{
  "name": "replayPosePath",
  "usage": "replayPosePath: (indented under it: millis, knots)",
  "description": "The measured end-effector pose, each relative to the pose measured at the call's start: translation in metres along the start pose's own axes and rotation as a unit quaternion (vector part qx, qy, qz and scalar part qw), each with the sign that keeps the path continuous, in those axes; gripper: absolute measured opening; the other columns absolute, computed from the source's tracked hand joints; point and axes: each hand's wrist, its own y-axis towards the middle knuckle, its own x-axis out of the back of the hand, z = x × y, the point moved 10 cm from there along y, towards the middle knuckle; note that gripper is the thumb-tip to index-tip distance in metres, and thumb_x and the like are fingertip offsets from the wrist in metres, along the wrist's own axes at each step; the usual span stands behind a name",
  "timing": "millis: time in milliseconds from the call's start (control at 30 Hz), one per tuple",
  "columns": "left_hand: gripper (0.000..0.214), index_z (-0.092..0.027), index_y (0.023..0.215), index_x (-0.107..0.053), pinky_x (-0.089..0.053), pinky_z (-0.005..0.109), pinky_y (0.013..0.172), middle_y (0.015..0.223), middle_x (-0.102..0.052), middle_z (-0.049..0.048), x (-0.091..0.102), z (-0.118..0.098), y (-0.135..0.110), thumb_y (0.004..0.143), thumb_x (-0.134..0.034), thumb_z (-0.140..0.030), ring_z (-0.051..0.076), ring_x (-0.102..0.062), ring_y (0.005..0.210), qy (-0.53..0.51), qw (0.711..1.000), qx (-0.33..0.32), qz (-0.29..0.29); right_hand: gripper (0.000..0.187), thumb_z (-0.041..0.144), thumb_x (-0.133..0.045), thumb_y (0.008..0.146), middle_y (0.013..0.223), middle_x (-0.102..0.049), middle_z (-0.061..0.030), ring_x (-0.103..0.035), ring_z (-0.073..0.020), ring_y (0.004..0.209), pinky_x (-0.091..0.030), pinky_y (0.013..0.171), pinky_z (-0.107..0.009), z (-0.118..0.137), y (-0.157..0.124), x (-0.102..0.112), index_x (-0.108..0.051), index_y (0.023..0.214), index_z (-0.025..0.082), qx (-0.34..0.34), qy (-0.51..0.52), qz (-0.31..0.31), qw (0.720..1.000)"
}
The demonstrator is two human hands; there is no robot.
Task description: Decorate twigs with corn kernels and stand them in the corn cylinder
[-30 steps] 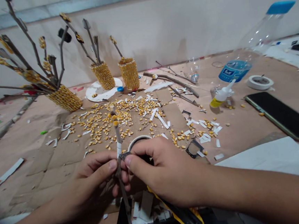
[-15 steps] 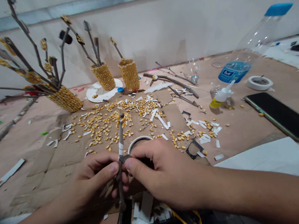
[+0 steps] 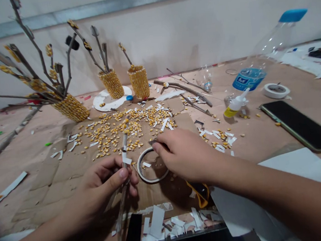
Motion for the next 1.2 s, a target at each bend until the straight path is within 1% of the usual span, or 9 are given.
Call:
replayPosePath:
  millis: [100,200,267,367,533,733,867,1067,1200]
  knots:
    - [0.033,-0.020,0.089,-0.059,-0.052,0.023,0.054,0.078,-0.076,0.0031,0.001,0.004,-0.001,0.088,-0.085,-0.040,0.015,-0.068,0.062,0.003,1.000,0.017,-0.009,0.033,0.038,-0.051,0.105,0.080,-0.071,-0.0087,-0.057,-0.0192,0.069,-0.029,0.061,-0.032,-0.019,0.008,-0.001,-0.068,0.084,0.018,-0.049,-0.093,-0.019,0.994]
    - [0.034,-0.020,0.091,-0.060,-0.051,0.022,0.054,0.075,-0.075,0.0013,0.002,0.008,-0.004,0.088,-0.085,-0.043,0.014,-0.067,0.060,0.012,0.999,0.035,-0.014,0.029,0.042,-0.057,0.102,0.091,-0.076,-0.0125,-0.063,-0.0241,0.078,-0.033,0.064,-0.033,-0.018,0.005,0.011,-0.073,0.102,0.017,-0.035,-0.118,-0.101,0.987]
    - [0.034,-0.020,0.092,-0.062,-0.050,0.021,0.055,0.075,-0.074,0.0002,0.000,0.009,-0.005,0.088,-0.086,-0.043,0.012,-0.066,0.059,0.015,0.999,0.035,-0.008,0.024,0.036,-0.059,0.101,0.093,-0.077,-0.0105,-0.065,-0.0231,0.082,-0.039,0.068,-0.033,-0.003,0.000,0.014,-0.074,0.103,0.018,0.032,-0.037,-0.116,0.992]
    - [0.032,-0.019,0.090,-0.065,-0.050,0.020,0.056,0.075,-0.072,-0.0009,-0.004,0.007,-0.004,0.087,-0.087,-0.041,0.010,-0.064,0.060,0.019,1.000,0.022,0.011,0.017,0.029,-0.063,0.099,0.088,-0.077,-0.0043,-0.066,-0.0173,0.078,-0.047,0.070,-0.029,0.024,-0.010,0.000,-0.076,0.098,0.019,0.115,0.187,-0.019,0.975]
    - [0.029,-0.018,0.085,-0.068,-0.053,0.019,0.060,0.070,-0.069,-0.0026,-0.007,-0.002,-0.003,0.086,-0.088,-0.039,0.010,-0.063,0.061,0.049,0.998,-0.019,0.017,0.022,0.037,-0.075,0.092,0.077,-0.076,-0.0033,-0.066,-0.0148,0.069,-0.051,0.062,-0.025,0.029,-0.019,-0.023,-0.074,0.083,0.017,0.030,0.412,0.055,0.909]
    - [0.025,-0.020,0.096,-0.076,-0.050,0.017,0.058,0.074,-0.070,-0.0014,-0.002,0.000,-0.003,0.088,-0.086,-0.041,0.009,-0.060,0.062,0.044,0.999,-0.016,0.002,0.026,0.039,-0.085,0.083,0.074,-0.077,-0.0035,-0.068,-0.0141,0.064,-0.054,0.058,-0.024,0.021,-0.021,-0.034,-0.074,0.078,0.017,-0.018,0.532,0.068,0.844]
    - [0.024,-0.020,0.092,-0.073,-0.043,0.015,0.050,0.070,-0.065,-0.0026,0.002,0.001,-0.002,0.093,-0.080,-0.044,0.006,-0.052,0.055,0.056,0.998,-0.015,-0.002,0.022,0.036,-0.085,0.083,0.075,-0.077,-0.0049,-0.068,-0.0149,0.068,-0.055,0.063,-0.025,0.021,-0.021,-0.030,-0.076,0.077,0.016,-0.009,0.519,0.050,0.853]
    - [0.029,-0.025,0.098,-0.063,-0.030,0.014,0.041,0.063,-0.060,-0.0065,0.000,0.007,-0.002,0.091,-0.082,-0.045,0.005,-0.042,0.044,0.015,1.000,0.017,-0.003,0.027,0.041,-0.083,0.083,0.066,-0.070,-0.0027,-0.059,-0.0126,0.059,-0.047,0.052,-0.023,0.020,-0.022,-0.033,-0.075,0.075,0.016,-0.015,0.502,0.048,0.863]
    - [0.029,-0.020,0.092,-0.068,-0.025,0.016,0.042,0.062,-0.053,-0.0064,-0.003,0.003,-0.002,0.090,-0.082,-0.046,0.004,-0.034,0.045,-0.003,1.000,-0.005,0.018,0.025,0.038,-0.078,0.085,0.065,-0.068,-0.0020,-0.056,-0.0113,0.058,-0.044,0.052,-0.023,0.020,-0.022,-0.027,-0.075,0.075,0.015,0.001,0.480,0.026,0.877]
